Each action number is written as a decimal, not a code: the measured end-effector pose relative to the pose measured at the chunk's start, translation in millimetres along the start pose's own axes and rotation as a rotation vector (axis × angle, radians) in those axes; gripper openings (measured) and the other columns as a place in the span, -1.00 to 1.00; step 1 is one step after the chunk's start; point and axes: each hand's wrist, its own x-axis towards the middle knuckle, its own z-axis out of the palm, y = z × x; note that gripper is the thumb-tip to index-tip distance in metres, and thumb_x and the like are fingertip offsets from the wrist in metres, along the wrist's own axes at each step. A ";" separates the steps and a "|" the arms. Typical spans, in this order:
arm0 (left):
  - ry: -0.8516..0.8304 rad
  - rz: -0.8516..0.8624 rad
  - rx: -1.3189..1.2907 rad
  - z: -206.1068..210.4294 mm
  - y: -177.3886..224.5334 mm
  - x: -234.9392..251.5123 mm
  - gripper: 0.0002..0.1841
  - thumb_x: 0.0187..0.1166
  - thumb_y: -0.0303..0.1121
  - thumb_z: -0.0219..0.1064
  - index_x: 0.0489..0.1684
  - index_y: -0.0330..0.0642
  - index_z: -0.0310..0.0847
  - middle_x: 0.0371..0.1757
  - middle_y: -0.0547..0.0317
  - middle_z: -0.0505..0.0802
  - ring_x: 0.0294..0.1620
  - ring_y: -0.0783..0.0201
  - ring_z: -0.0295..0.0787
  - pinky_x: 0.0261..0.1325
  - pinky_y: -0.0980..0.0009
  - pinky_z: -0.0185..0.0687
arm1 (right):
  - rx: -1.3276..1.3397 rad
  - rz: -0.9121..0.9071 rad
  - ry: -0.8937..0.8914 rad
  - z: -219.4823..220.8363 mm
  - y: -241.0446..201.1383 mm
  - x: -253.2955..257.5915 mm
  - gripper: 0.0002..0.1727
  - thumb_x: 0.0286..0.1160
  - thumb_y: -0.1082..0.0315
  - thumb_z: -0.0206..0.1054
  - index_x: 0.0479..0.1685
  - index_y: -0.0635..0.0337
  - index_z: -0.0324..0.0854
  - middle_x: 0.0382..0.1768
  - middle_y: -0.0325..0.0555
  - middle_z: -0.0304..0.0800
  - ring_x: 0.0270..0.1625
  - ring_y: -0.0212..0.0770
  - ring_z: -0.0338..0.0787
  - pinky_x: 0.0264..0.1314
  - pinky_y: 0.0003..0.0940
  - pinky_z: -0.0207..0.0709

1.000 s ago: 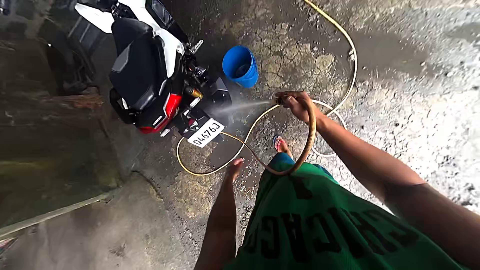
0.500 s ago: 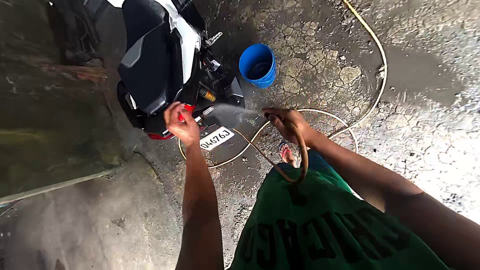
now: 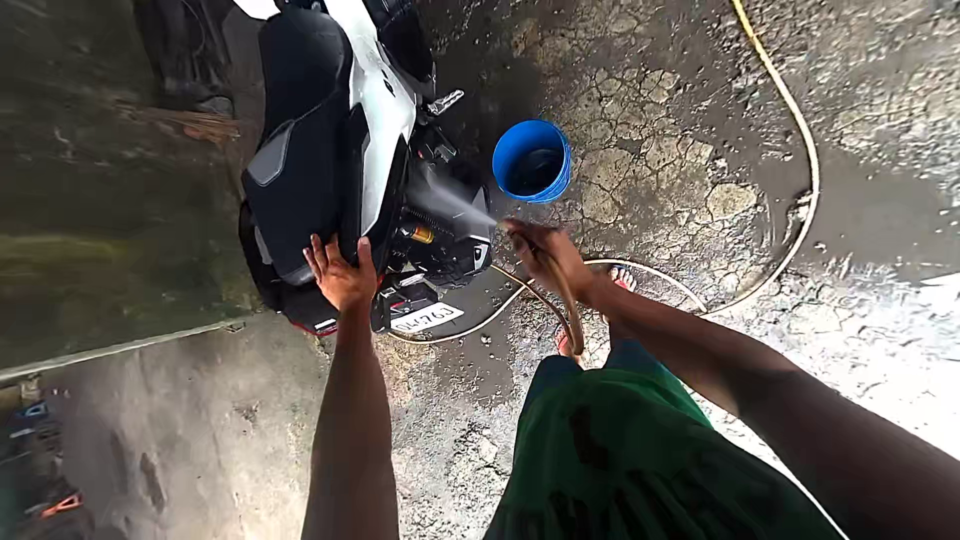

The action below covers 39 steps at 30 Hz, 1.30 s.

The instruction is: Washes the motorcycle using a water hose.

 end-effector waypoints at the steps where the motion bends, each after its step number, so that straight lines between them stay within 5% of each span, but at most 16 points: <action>1: -0.021 -0.024 -0.017 -0.7 0.1 -0.1 -0.14 0.67 0.41 -0.11 0.71 -0.09 0.41 0.90 -0.05 0.21 0.93 -0.12 -0.05 0.86 -0.15 -0.02 | -0.004 -0.032 -0.074 3.8 1.0 6.3 -0.59 0.73 0.32 0.10 0.44 0.17 0.65 -0.22 -0.02 0.85 -0.35 -0.16 0.79 -0.26 -0.12 0.71; 4: -0.075 -0.051 -0.070 -5.5 0.1 3.1 -0.23 0.80 0.26 -0.24 0.72 -0.13 0.38 0.92 0.00 0.16 0.95 -0.08 -0.12 0.87 -0.15 -0.08 | -0.013 -0.119 -0.146 14.9 18.1 32.3 -0.58 0.72 0.35 0.14 0.48 0.20 0.60 0.09 0.03 0.86 -0.03 -0.11 0.87 0.11 -0.12 0.75; 7: -0.127 -0.026 -0.084 -10.0 -7.6 5.8 -0.26 0.85 0.18 -0.27 0.73 -0.19 0.36 0.93 -0.05 0.11 0.96 -0.11 -0.19 0.91 -0.13 -0.19 | 0.067 -0.002 -0.034 9.2 21.3 69.2 -0.57 0.76 0.31 0.10 0.49 0.21 0.60 -0.15 0.08 0.86 -0.25 -0.07 0.84 -0.13 -0.06 0.73; 9: -0.178 -0.002 -0.085 -15.0 -8.4 5.8 -0.25 0.85 0.18 -0.28 0.75 -0.21 0.33 0.94 -0.09 0.06 0.96 -0.13 -0.21 0.91 -0.15 -0.21 | 0.064 0.008 -0.119 7.5 1.5 77.9 -0.61 0.74 0.33 0.12 0.45 0.19 0.61 -0.22 0.04 0.83 -0.34 -0.09 0.81 -0.27 -0.08 0.72; 12: -0.218 0.008 -0.084 -17.0 -8.0 7.8 -0.23 0.84 0.20 -0.28 0.78 -0.23 0.27 0.95 -0.13 0.00 0.97 -0.13 -0.28 0.92 -0.13 -0.27 | 0.015 -0.142 -0.278 17.8 -4.6 90.0 -0.58 0.71 0.34 0.18 0.47 0.25 0.60 0.02 0.07 0.85 -0.06 -0.06 0.86 0.06 -0.06 0.73; 15: -0.223 -0.003 -0.062 -17.7 -6.4 7.5 -0.22 0.84 0.21 -0.30 0.77 -0.24 0.27 0.95 -0.16 -0.03 0.97 -0.14 -0.30 0.92 -0.12 -0.26 | -0.042 0.004 -0.181 12.8 34.3 111.2 -0.52 0.73 0.21 0.16 0.58 0.11 0.52 -0.06 0.05 0.86 -0.15 0.01 0.86 -0.09 0.09 0.74; 17: -0.214 -0.014 -0.043 -17.2 -6.6 6.7 -0.22 0.83 0.22 -0.30 0.76 -0.23 0.28 0.95 -0.14 -0.03 0.96 -0.14 -0.29 0.92 -0.12 -0.22 | -0.040 0.127 -0.122 -3.5 50.7 120.8 -0.60 0.75 0.17 0.13 0.39 0.08 0.67 -0.21 0.10 0.84 -0.24 0.09 0.84 -0.22 0.19 0.66; 19: -0.214 -0.012 -0.018 -16.5 -5.7 6.3 -0.20 0.82 0.23 -0.31 0.78 -0.23 0.26 0.95 -0.13 -0.03 0.96 -0.15 -0.28 0.91 -0.13 -0.19 | -0.048 0.123 -0.219 -15.5 45.8 114.5 -0.65 0.75 0.20 0.11 0.25 0.09 0.74 -0.31 0.06 0.81 -0.31 0.03 0.82 -0.25 0.11 0.66; 21: -0.207 -0.023 -0.013 -15.7 -1.3 5.4 -0.21 0.83 0.23 -0.31 0.78 -0.22 0.25 0.95 -0.12 -0.04 0.96 -0.14 -0.27 0.90 -0.13 -0.16 | -0.046 0.019 -0.273 -22.0 38.1 102.3 -0.64 0.74 0.27 0.14 0.34 0.14 0.70 -0.29 0.03 0.84 -0.31 -0.02 0.83 -0.20 0.04 0.70; 25: -0.158 -0.049 0.011 -9.9 -2.3 4.2 -0.22 0.82 0.24 -0.30 0.76 -0.19 0.29 0.95 -0.10 0.00 0.96 -0.13 -0.24 0.89 -0.13 -0.13 | 0.135 0.082 -0.034 -34.0 39.1 99.9 -0.55 0.84 0.19 0.00 0.50 0.11 0.61 -0.03 0.02 0.87 -0.11 -0.18 0.84 0.00 -0.11 0.72; 27: -0.140 -0.065 0.029 -7.2 -3.6 4.0 -0.22 0.81 0.26 -0.29 0.75 -0.15 0.30 0.95 -0.03 0.01 0.96 -0.10 -0.22 0.88 -0.12 -0.08 | 0.169 0.033 -0.037 -31.2 15.9 84.2 -0.57 0.81 0.22 0.00 0.47 0.10 0.60 -0.29 -0.03 0.77 -0.40 -0.21 0.73 -0.39 -0.18 0.65; 28: -0.133 -0.065 0.038 -7.6 -2.8 3.4 -0.22 0.81 0.26 -0.28 0.74 -0.14 0.32 0.95 -0.01 0.02 0.96 -0.10 -0.19 0.87 -0.14 -0.05 | 0.152 -0.054 -0.072 -22.3 7.6 72.2 -0.57 0.76 0.27 0.06 0.49 0.13 0.59 -0.31 -0.08 0.78 -0.40 -0.24 0.72 -0.38 -0.22 0.65; 31: -0.130 -0.059 0.040 -8.8 2.8 2.4 -0.22 0.81 0.26 -0.29 0.72 -0.16 0.34 0.95 0.01 0.04 0.95 -0.11 -0.17 0.86 -0.17 -0.03 | 0.027 -0.270 -0.096 1.3 14.3 46.4 -0.53 0.69 0.30 0.15 0.52 0.21 0.60 0.34 -0.02 0.80 0.33 -0.20 0.81 0.44 -0.22 0.65; 34: -0.115 -0.076 0.052 -7.9 1.3 1.6 -0.22 0.80 0.27 -0.30 0.72 -0.14 0.36 0.95 0.04 0.06 0.95 -0.08 -0.14 0.86 -0.14 -0.01 | 0.045 -0.057 0.038 0.4 31.1 51.1 -0.53 0.75 0.27 0.09 0.57 0.11 0.56 0.04 -0.02 0.87 -0.13 -0.19 0.84 -0.04 -0.14 0.74; 35: -0.114 -0.079 0.065 -7.6 0.4 3.2 -0.22 0.80 0.27 -0.29 0.71 -0.13 0.37 0.95 0.04 0.07 0.95 -0.08 -0.14 0.85 -0.15 0.02 | 0.029 -0.033 0.067 -0.1 31.0 53.2 -0.52 0.76 0.26 0.08 0.59 0.13 0.53 0.03 0.01 0.86 -0.15 -0.16 0.84 -0.07 -0.13 0.74; 39: -0.113 -0.074 0.042 -4.1 -1.9 -0.1 -0.21 0.79 0.28 -0.28 0.70 -0.15 0.37 0.95 0.03 0.07 0.95 -0.07 -0.15 0.85 -0.15 0.00 | -0.084 -0.201 -0.037 14.0 24.7 35.6 -0.48 0.72 0.24 0.13 0.59 0.25 0.52 0.50 0.06 0.68 0.54 -0.09 0.68 0.61 -0.11 0.52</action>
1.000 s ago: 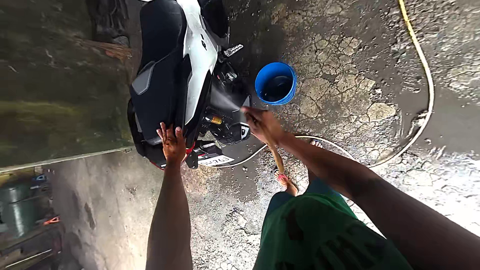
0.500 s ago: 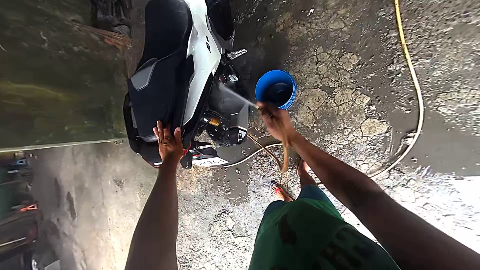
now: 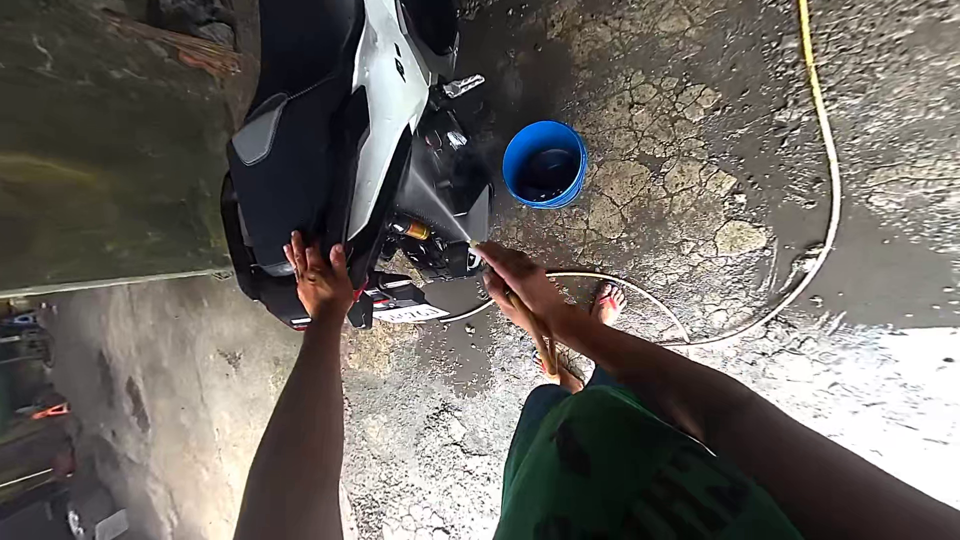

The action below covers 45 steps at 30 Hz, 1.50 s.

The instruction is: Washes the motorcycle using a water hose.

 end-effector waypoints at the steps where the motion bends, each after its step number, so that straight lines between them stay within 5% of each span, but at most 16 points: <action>1: 0.003 0.001 -0.005 -0.8 1.3 1.4 -0.21 0.79 0.28 -0.28 0.70 -0.15 0.37 0.94 0.02 0.08 0.95 -0.07 -0.15 0.85 -0.15 0.00 | -0.035 0.026 -0.002 2.0 3.9 -2.0 -0.48 0.73 0.21 0.12 0.61 0.21 0.50 0.50 0.01 0.69 0.53 -0.11 0.68 0.60 -0.10 0.52; 2: -0.007 0.000 -0.003 -3.8 4.2 3.2 -0.22 0.80 0.27 -0.28 0.70 -0.17 0.36 0.94 -0.01 0.07 0.95 -0.09 -0.16 0.85 -0.16 0.00 | -0.072 0.101 0.010 0.1 10.1 -1.4 -0.48 0.74 0.20 0.12 0.63 0.16 0.49 0.39 -0.03 0.77 0.39 -0.11 0.77 0.45 -0.07 0.61; 4: -0.030 -0.012 -0.002 -11.1 9.3 3.4 -0.23 0.82 0.23 -0.26 0.69 -0.21 0.37 0.94 -0.08 0.07 0.95 -0.14 -0.18 0.86 -0.16 -0.04 | -0.061 0.272 0.022 -11.6 22.4 3.5 -0.52 0.73 0.20 0.11 0.55 0.09 0.57 -0.16 -0.02 0.87 -0.22 -0.06 0.85 -0.17 0.03 0.70; 7: -0.037 -0.013 0.006 -11.5 8.8 2.4 -0.23 0.81 0.25 -0.25 0.68 -0.21 0.39 0.94 -0.08 0.07 0.96 -0.13 -0.19 0.89 -0.12 -0.08 | -0.015 0.329 -0.138 -33.1 22.6 12.0 -0.59 0.76 0.19 0.11 0.45 0.10 0.62 -0.38 0.03 0.79 -0.45 -0.02 0.77 -0.41 0.03 0.63; 14: -0.038 -0.012 -0.017 -10.2 9.7 3.9 -0.24 0.82 0.22 -0.25 0.68 -0.22 0.38 0.95 -0.08 0.03 0.96 -0.14 -0.23 0.89 -0.10 -0.09 | -0.042 0.335 -0.154 -51.5 53.3 117.5 -0.62 0.74 0.17 0.10 0.19 0.10 0.79 -0.16 0.05 0.89 -0.06 0.05 0.87 0.03 0.15 0.65; 17: -0.033 -0.006 -0.028 -8.2 7.7 5.2 -0.23 0.81 0.24 -0.25 0.68 -0.19 0.39 0.95 -0.04 0.03 0.96 -0.12 -0.22 0.89 -0.10 -0.09 | -0.083 0.264 -0.212 -38.7 50.5 160.4 -0.63 0.73 0.14 0.09 0.05 0.12 0.78 -0.18 0.05 0.86 -0.06 0.06 0.85 0.00 0.15 0.63; 20: -0.035 -0.032 -0.022 -8.3 9.1 3.4 -0.23 0.80 0.26 -0.23 0.65 -0.18 0.42 0.95 -0.03 0.05 0.95 -0.13 -0.19 0.85 -0.14 -0.02 | -0.156 0.340 -0.257 -25.9 57.0 203.8 -0.58 0.76 0.09 0.09 -0.04 0.23 0.76 -0.02 0.17 0.83 0.13 0.15 0.82 0.17 0.21 0.59; 26: -0.037 -0.051 -0.027 -8.4 9.6 4.0 -0.21 0.78 0.29 -0.24 0.64 -0.16 0.44 0.95 0.01 0.05 0.95 -0.13 -0.19 0.82 -0.15 0.06 | -0.221 0.325 -0.296 5.8 51.5 247.3 -0.55 0.75 0.09 0.06 0.02 0.23 0.77 0.11 0.18 0.83 0.26 0.16 0.79 0.27 0.21 0.56; 40: -0.014 -0.044 -0.035 -6.7 10.5 4.0 -0.23 0.79 0.27 -0.20 0.61 -0.19 0.46 0.94 -0.02 0.08 0.96 -0.11 -0.17 0.85 -0.09 0.02 | -0.241 0.152 -0.544 47.7 40.1 227.5 -0.56 0.76 0.12 0.15 0.09 0.35 0.73 0.14 0.29 0.79 0.32 0.23 0.74 0.39 0.22 0.53; 43: -0.010 -0.043 -0.042 -5.5 8.0 5.2 -0.23 0.77 0.29 -0.21 0.60 -0.15 0.48 0.94 0.01 0.08 0.96 -0.08 -0.19 0.86 -0.08 0.01 | -0.159 0.118 -0.664 59.2 10.6 167.9 -0.64 0.71 0.17 0.17 0.10 0.20 0.80 -0.03 0.15 0.86 0.11 0.12 0.83 0.23 0.18 0.62; 45: -0.016 -0.041 -0.051 -6.1 8.4 4.7 -0.24 0.77 0.29 -0.20 0.59 -0.13 0.49 0.94 0.01 0.09 0.96 -0.08 -0.19 0.85 -0.08 0.02 | -0.174 0.024 -0.649 69.6 -6.1 106.4 -0.71 0.68 0.18 0.18 -0.05 0.19 0.73 -0.32 0.05 0.80 -0.20 0.06 0.84 -0.13 0.12 0.67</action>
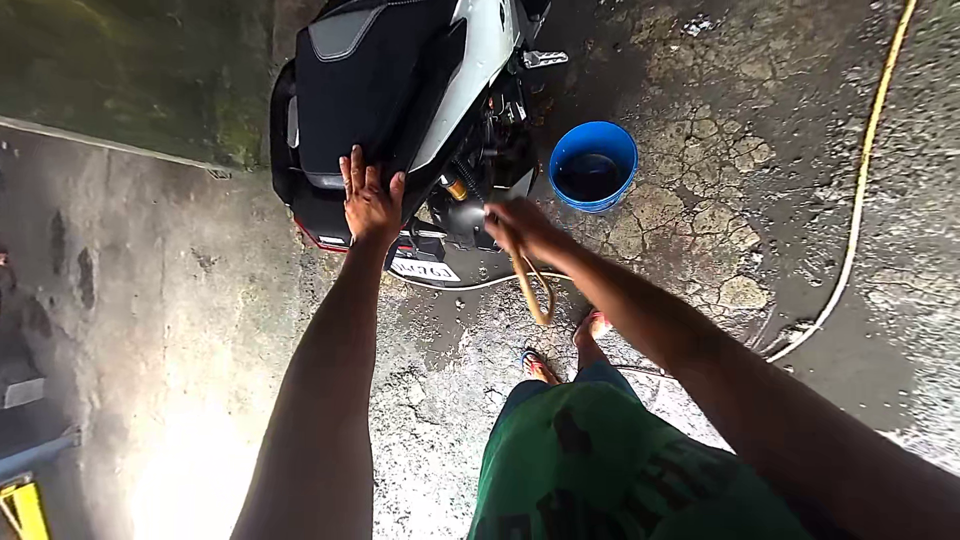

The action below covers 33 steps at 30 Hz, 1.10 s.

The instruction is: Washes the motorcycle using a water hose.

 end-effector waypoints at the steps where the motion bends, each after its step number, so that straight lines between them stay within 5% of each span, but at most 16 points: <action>1: 0.002 0.001 -0.005 -0.3 0.3 -0.1 -0.24 0.77 0.29 -0.20 0.59 -0.13 0.49 0.94 0.01 0.09 0.96 -0.08 -0.18 0.85 -0.09 0.02 | -0.020 -0.022 0.027 20.2 -8.0 -21.1 -0.71 0.70 0.17 0.18 -0.05 0.20 0.70 -0.38 0.02 0.77 -0.28 0.04 0.83 -0.24 0.09 0.67; 4: 0.013 0.005 -0.007 -0.5 -0.4 -1.5 -0.24 0.76 0.30 -0.20 0.59 -0.13 0.49 0.94 0.01 0.10 0.96 -0.08 -0.18 0.85 -0.09 0.02 | -0.018 -0.012 0.087 69.4 -27.1 -74.8 -0.67 0.73 0.17 0.16 0.09 0.24 0.68 -0.36 -0.01 0.78 -0.31 -0.03 0.83 -0.27 -0.02 0.69; 7: 0.003 0.007 -0.003 -1.5 -0.2 -1.7 -0.23 0.76 0.30 -0.20 0.61 -0.13 0.47 0.94 -0.01 0.09 0.96 -0.10 -0.18 0.85 -0.11 0.01 | -0.031 -0.007 0.107 111.0 -27.8 -112.7 -0.65 0.69 0.17 0.14 0.06 0.26 0.70 -0.28 -0.01 0.82 -0.19 -0.03 0.85 -0.11 -0.06 0.69; 10: -0.001 0.002 -0.008 -1.0 0.5 -1.2 -0.23 0.77 0.30 -0.21 0.61 -0.13 0.47 0.94 -0.01 0.09 0.96 -0.10 -0.18 0.85 -0.09 0.01 | 0.063 -0.016 0.296 132.6 -30.1 -130.3 -0.59 0.66 0.24 0.19 0.31 0.32 0.66 -0.07 0.05 0.86 -0.02 -0.03 0.85 0.10 -0.10 0.69; 13: -0.012 0.008 -0.007 -0.8 -2.9 -0.1 -0.21 0.76 0.32 -0.23 0.63 -0.12 0.44 0.95 0.02 0.05 0.96 -0.10 -0.19 0.82 -0.13 0.06 | 0.010 0.061 0.175 153.0 -30.0 -149.4 -0.56 0.71 0.15 0.13 0.31 0.26 0.67 -0.02 0.02 0.87 0.07 -0.04 0.85 0.20 -0.08 0.67; 15: -0.003 0.029 -0.017 1.3 -6.8 0.6 -0.20 0.75 0.34 -0.24 0.63 -0.12 0.44 0.95 0.01 0.05 0.96 -0.11 -0.18 0.82 -0.13 0.06 | -0.008 0.160 0.110 169.6 -19.8 -162.4 -0.56 0.72 0.13 0.09 0.23 0.27 0.68 -0.09 0.05 0.86 0.00 0.00 0.87 0.09 -0.03 0.69; 19: -0.040 0.072 -0.081 -3.1 -14.9 2.6 -0.21 0.75 0.31 -0.18 0.67 -0.15 0.41 0.95 -0.03 0.01 0.96 -0.13 -0.26 0.84 -0.16 -0.03 | 0.149 0.112 0.372 187.2 -33.4 -182.6 -0.56 0.67 0.29 0.17 0.41 0.33 0.62 -0.03 0.11 0.88 -0.04 0.00 0.89 0.15 -0.05 0.73; 24: -0.128 0.130 -0.162 -8.5 -20.1 3.6 -0.21 0.74 0.28 -0.08 0.77 -0.16 0.26 0.96 -0.12 -0.12 0.97 -0.17 -0.45 0.93 -0.08 -0.28 | 0.055 0.191 0.433 236.3 -34.5 -213.9 -0.58 0.62 0.30 0.16 0.32 0.35 0.67 -0.06 0.10 0.89 -0.08 -0.01 0.90 0.07 -0.09 0.75; 28: -0.129 0.124 -0.135 -8.5 -20.6 5.9 -0.21 0.74 0.29 -0.08 0.80 -0.10 0.22 0.97 -0.08 -0.11 0.96 -0.21 -0.43 0.85 -0.24 -0.13 | 0.003 0.186 0.534 262.3 -57.9 -227.8 -0.48 0.66 0.27 0.15 0.52 0.39 0.55 0.42 0.16 0.74 0.44 0.07 0.76 0.53 -0.01 0.57; 33: -0.154 0.103 -0.160 -11.8 -17.7 0.6 -0.25 0.76 0.26 -0.06 0.83 -0.01 0.18 0.98 0.01 -0.15 0.96 -0.22 -0.46 0.75 -0.41 -0.08 | -0.177 0.261 0.469 296.5 -90.4 -209.4 -0.44 0.71 0.15 0.07 0.54 0.31 0.57 0.48 0.09 0.71 0.58 0.04 0.64 0.62 0.00 0.47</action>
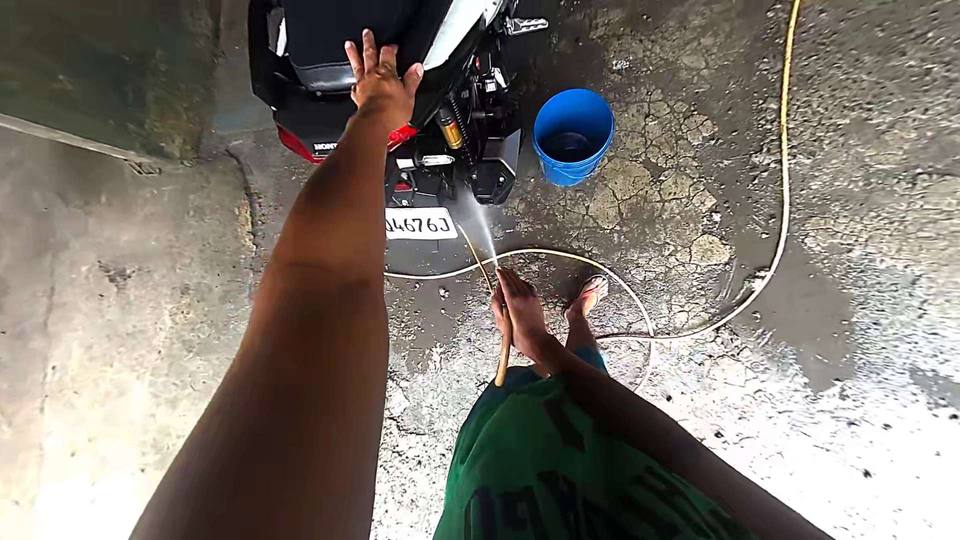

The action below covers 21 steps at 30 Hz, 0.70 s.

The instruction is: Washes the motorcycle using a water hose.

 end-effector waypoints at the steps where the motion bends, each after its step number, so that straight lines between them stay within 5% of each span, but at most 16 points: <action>1: -0.003 0.002 -0.015 -0.6 -0.7 -0.2 -0.26 0.76 0.26 -0.07 0.84 0.03 0.17 0.98 0.03 -0.15 0.96 -0.22 -0.48 0.74 -0.43 -0.10 | -0.010 0.007 0.003 3.7 -6.6 1.6 -0.43 0.73 0.14 0.06 0.56 0.33 0.53 0.49 0.11 0.69 0.60 0.07 0.62 0.63 0.03 0.45; 4: -0.027 0.013 -0.064 -5.0 -3.0 -1.6 -0.30 0.78 0.24 -0.08 0.86 0.15 0.15 0.99 0.11 -0.17 0.96 -0.20 -0.56 0.71 -0.50 -0.17 | -0.052 -0.087 0.111 11.8 -32.3 6.9 -0.46 0.68 0.16 0.14 0.49 0.31 0.61 0.42 0.10 0.76 0.54 0.07 0.68 0.57 0.03 0.51; 8: -0.041 0.023 -0.112 -7.6 -4.8 -5.4 -0.34 0.80 0.22 -0.09 0.87 0.26 0.15 0.99 0.22 -0.17 0.96 -0.17 -0.59 0.71 -0.52 -0.22 | -0.135 0.022 -0.118 26.5 -48.0 13.9 -0.41 0.76 0.08 0.01 0.59 0.28 0.51 0.51 0.07 0.67 0.64 0.04 0.57 0.66 0.05 0.36; 18: -0.020 0.035 -0.169 -5.0 -9.1 -2.8 -0.40 0.81 0.16 -0.04 0.84 0.35 0.20 0.98 0.32 -0.10 0.97 -0.11 -0.55 0.70 -0.52 -0.22 | -0.203 -0.061 -0.048 42.2 -69.3 47.8 -0.43 0.76 0.12 0.02 0.59 0.30 0.49 0.50 0.11 0.67 0.64 0.11 0.55 0.57 0.12 0.44; 21: -0.010 0.033 -0.157 -1.8 -9.9 -2.1 -0.40 0.80 0.17 -0.04 0.83 0.37 0.21 0.98 0.34 -0.09 0.97 -0.11 -0.54 0.68 -0.54 -0.20 | -0.249 -0.051 -0.099 40.9 -71.8 64.0 -0.48 0.77 0.12 0.03 0.47 0.28 0.58 0.35 0.10 0.78 0.50 0.10 0.68 0.44 0.12 0.53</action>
